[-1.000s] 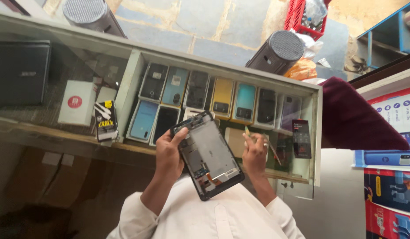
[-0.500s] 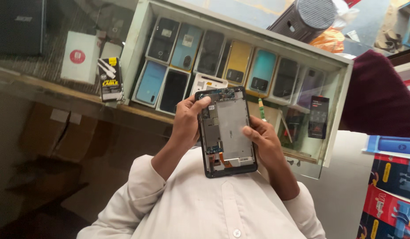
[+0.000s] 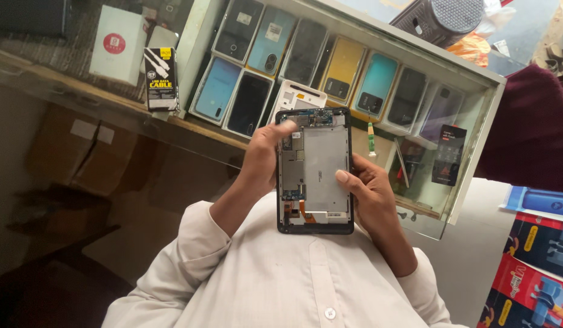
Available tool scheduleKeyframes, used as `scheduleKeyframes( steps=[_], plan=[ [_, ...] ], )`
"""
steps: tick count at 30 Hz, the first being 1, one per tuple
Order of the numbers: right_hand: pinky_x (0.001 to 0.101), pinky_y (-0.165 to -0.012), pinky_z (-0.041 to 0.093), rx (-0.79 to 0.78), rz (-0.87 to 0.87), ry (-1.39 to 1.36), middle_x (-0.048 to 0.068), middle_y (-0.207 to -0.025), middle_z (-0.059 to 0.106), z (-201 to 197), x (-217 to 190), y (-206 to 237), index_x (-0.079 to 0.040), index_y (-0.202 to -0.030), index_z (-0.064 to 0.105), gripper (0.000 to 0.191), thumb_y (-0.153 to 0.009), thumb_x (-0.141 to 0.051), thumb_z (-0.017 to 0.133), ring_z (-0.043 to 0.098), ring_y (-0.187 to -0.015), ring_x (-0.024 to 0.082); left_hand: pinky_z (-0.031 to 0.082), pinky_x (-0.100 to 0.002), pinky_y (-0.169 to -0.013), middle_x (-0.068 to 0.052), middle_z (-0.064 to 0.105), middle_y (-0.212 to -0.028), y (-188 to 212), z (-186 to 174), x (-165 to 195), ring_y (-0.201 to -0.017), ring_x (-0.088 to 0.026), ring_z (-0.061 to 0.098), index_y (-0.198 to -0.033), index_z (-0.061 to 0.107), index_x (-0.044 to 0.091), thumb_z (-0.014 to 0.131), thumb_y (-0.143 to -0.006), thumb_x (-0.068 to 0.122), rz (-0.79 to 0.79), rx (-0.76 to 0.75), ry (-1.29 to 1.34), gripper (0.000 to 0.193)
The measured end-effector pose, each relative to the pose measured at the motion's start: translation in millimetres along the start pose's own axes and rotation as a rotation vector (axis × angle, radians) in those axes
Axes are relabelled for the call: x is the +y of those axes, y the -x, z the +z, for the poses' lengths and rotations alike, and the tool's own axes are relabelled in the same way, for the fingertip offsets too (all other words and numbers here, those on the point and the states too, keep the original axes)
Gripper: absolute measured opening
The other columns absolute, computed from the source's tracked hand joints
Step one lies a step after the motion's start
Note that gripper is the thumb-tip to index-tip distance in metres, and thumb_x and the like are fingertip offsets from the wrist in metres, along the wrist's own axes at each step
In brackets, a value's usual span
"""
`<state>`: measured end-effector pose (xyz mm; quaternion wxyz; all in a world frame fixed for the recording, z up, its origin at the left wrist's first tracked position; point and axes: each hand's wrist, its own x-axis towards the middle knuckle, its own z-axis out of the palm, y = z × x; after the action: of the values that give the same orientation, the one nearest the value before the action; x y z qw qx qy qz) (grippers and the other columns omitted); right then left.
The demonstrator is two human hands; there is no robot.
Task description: The person repairs a disassembled tablet, prying at its frame and using a screwdriver to work on the internal board while holding the device on their lap. They turn the tablet over, press on internal components, and continue prying and screwing along its edges.
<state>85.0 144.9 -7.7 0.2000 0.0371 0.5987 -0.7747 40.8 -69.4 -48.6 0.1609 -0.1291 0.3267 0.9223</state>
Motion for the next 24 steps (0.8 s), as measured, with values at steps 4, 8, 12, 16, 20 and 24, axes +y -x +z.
scheduleKeyframes(
  steps=[4,8,12,16,20,24],
  plan=[
    [0.0295,-0.088,0.058,-0.029,0.019,-0.009,0.018,-0.114,0.073,0,8,1,0.012,-0.133,0.058,0.046,-0.095,-0.013,0.064,0.071,-0.098,0.017,0.063,-0.031,-0.070,-0.012,0.073,-0.096,9,-5,-3,-0.078,-0.016,0.073,-0.111,0.066,-0.005,0.061,-0.097,0.012,-0.009,-0.010,-0.051,0.023],
    [0.0258,-0.081,0.057,-0.046,0.043,0.095,0.011,-0.107,0.074,-5,21,0,0.008,-0.131,0.062,0.043,-0.100,-0.022,0.062,0.070,-0.090,0.012,0.062,-0.031,-0.070,-0.012,0.072,-0.095,17,-16,-2,-0.076,-0.016,0.071,-0.113,0.067,-0.006,0.065,-0.098,0.014,0.093,0.052,-0.093,0.025],
    [0.0257,-0.069,0.055,-0.072,0.037,0.058,0.010,-0.092,0.074,-15,30,-7,0.004,-0.128,0.065,0.041,-0.105,-0.029,0.061,0.067,-0.076,0.011,0.063,-0.031,-0.069,-0.010,0.073,-0.093,33,-39,20,-0.075,-0.016,0.072,-0.112,0.068,-0.003,0.065,-0.093,0.020,0.136,0.216,-0.120,0.030],
    [0.0264,-0.065,0.053,-0.045,0.070,0.135,0.011,-0.089,0.074,-21,32,-13,0.002,-0.127,0.065,0.039,-0.104,-0.028,0.061,0.066,-0.072,0.012,0.063,-0.030,-0.067,-0.011,0.072,-0.093,54,-63,37,-0.074,-0.017,0.073,-0.107,0.068,-0.004,0.062,-0.090,0.020,0.205,0.357,-0.150,0.030],
    [0.0255,-0.070,0.055,-0.036,0.047,0.172,0.007,-0.093,0.074,-13,34,-31,0.002,-0.126,0.065,0.037,-0.103,-0.027,0.061,0.068,-0.079,0.012,0.056,-0.027,-0.067,-0.013,0.069,-0.095,61,-73,34,-0.075,-0.016,0.067,-0.106,0.067,-0.005,0.063,-0.094,0.015,0.407,0.401,-0.169,0.024],
    [0.0255,-0.073,0.054,0.041,-0.055,0.424,0.006,-0.095,0.076,5,41,-62,-0.002,-0.120,0.070,0.029,-0.100,-0.022,0.066,0.068,-0.085,0.011,0.059,-0.028,-0.075,-0.011,0.068,-0.097,59,-72,31,-0.080,-0.015,0.068,-0.106,0.066,-0.005,0.064,-0.094,0.013,0.440,0.354,-0.076,0.021]
  ],
)
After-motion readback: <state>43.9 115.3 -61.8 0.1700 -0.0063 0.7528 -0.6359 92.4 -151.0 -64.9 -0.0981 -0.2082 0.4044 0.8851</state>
